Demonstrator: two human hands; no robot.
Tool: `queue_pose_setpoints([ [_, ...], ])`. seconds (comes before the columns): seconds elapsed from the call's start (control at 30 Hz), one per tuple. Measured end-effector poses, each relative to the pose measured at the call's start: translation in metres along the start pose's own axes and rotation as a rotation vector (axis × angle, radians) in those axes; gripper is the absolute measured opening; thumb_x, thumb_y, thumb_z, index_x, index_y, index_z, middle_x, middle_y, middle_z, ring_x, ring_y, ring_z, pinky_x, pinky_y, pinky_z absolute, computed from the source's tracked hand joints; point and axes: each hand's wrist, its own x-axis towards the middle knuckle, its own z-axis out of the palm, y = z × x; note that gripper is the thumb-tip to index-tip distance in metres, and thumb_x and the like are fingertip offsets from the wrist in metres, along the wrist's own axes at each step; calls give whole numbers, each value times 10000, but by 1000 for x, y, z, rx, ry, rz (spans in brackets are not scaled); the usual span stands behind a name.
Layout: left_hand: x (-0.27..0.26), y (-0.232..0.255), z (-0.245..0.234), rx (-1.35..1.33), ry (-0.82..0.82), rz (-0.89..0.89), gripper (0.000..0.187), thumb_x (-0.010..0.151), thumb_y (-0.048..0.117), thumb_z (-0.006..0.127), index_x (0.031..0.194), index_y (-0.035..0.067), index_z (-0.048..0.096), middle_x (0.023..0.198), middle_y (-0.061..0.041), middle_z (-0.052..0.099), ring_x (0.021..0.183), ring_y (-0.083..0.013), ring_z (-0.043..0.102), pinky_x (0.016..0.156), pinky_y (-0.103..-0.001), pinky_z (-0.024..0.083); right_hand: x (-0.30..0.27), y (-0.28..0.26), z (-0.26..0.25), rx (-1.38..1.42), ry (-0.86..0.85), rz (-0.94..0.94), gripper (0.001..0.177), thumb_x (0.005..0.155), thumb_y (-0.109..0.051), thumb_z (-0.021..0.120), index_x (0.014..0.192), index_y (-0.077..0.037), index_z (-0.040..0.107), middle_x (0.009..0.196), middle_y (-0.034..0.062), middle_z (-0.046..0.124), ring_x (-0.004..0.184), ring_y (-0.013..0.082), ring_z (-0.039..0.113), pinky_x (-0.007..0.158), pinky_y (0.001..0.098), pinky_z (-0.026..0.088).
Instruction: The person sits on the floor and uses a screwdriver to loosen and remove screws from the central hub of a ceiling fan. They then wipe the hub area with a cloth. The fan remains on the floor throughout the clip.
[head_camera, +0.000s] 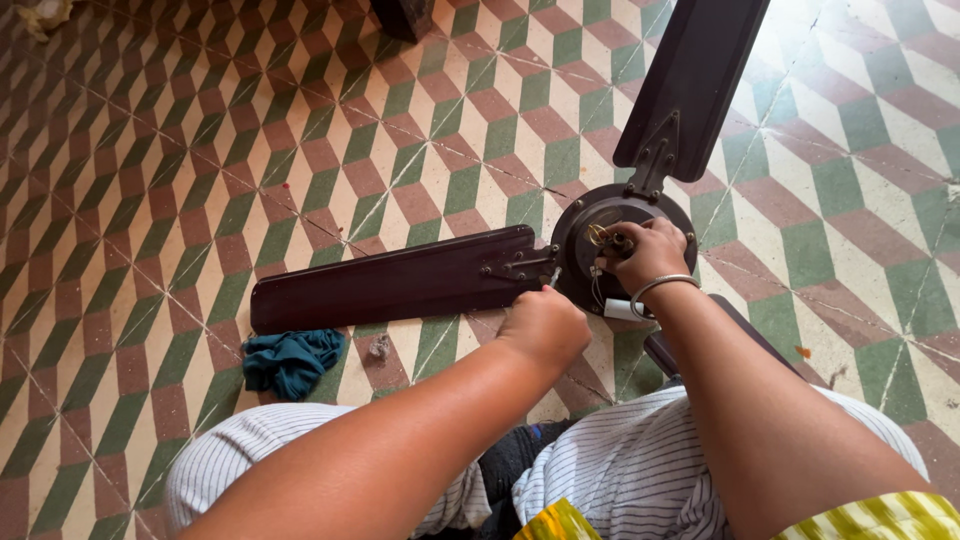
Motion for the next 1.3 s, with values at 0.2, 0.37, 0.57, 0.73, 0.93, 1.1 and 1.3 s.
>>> queue_pose_setpoints([
  [0.2, -32, -59, -42, -225, -42, -298, 92, 858, 149, 704, 860, 160, 795, 912, -90, 766, 865, -286, 759, 673, -421, 601, -2, 5, -2, 44, -17, 19, 483, 704, -401, 914, 1165, -358, 779, 1269, 128, 551, 1291, 381, 443, 1118, 437, 378],
  [0.37, -41, -72, -76, -379, -57, -504, 204, 901, 318, 734, 945, 122, 764, 932, -140, 760, 903, -330, 745, 715, -440, 599, -2, 6, -2, 22, -11, -4, 490, 715, -415, 910, 1181, -361, 770, 1281, 130, 551, 1294, 383, 437, 1124, 444, 375],
  [0.57, -27, -64, -89, -398, -200, -507, 137, 880, 143, 714, 992, 95, 774, 1005, -150, 760, 975, -325, 748, 750, -425, 619, -2, 2, -6, 19, -42, 14, 502, 721, -427, 907, 1196, -358, 760, 1294, 124, 538, 1304, 381, 414, 1126, 444, 365],
  [0.73, -21, -58, -90, -375, -219, -487, 153, 871, 81, 685, 998, 89, 772, 1020, -152, 762, 987, -328, 746, 751, -432, 620, -5, -1, -10, 7, -76, 38, 498, 735, -441, 895, 1209, -374, 757, 1283, 112, 544, 1305, 368, 419, 1132, 440, 365],
  [0.93, -18, -60, -90, -394, -216, -513, 163, 888, 95, 671, 1016, 86, 773, 1035, -166, 760, 994, -340, 744, 773, -442, 617, -4, -1, -10, 15, -67, 32, 508, 725, -432, 902, 1208, -373, 756, 1283, 101, 546, 1311, 362, 414, 1138, 434, 353],
  [1.1, -16, -64, -87, -421, -214, -514, 183, 891, 106, 663, 1037, 81, 771, 1057, -174, 755, 1012, -347, 738, 802, -448, 613, -2, 1, -8, 16, -70, 29, 499, 731, -416, 904, 1206, -370, 759, 1289, 110, 540, 1312, 369, 407, 1137, 433, 347],
  [1.3, -5, -63, -83, -436, -276, -460, 208, 922, 127, 625, 1076, 76, 754, 1110, -168, 743, 1055, -343, 719, 822, -462, 601, -2, 2, -4, 18, -35, 1, 503, 718, -408, 908, 1197, -365, 760, 1279, 107, 548, 1322, 369, 407, 1141, 426, 347],
])
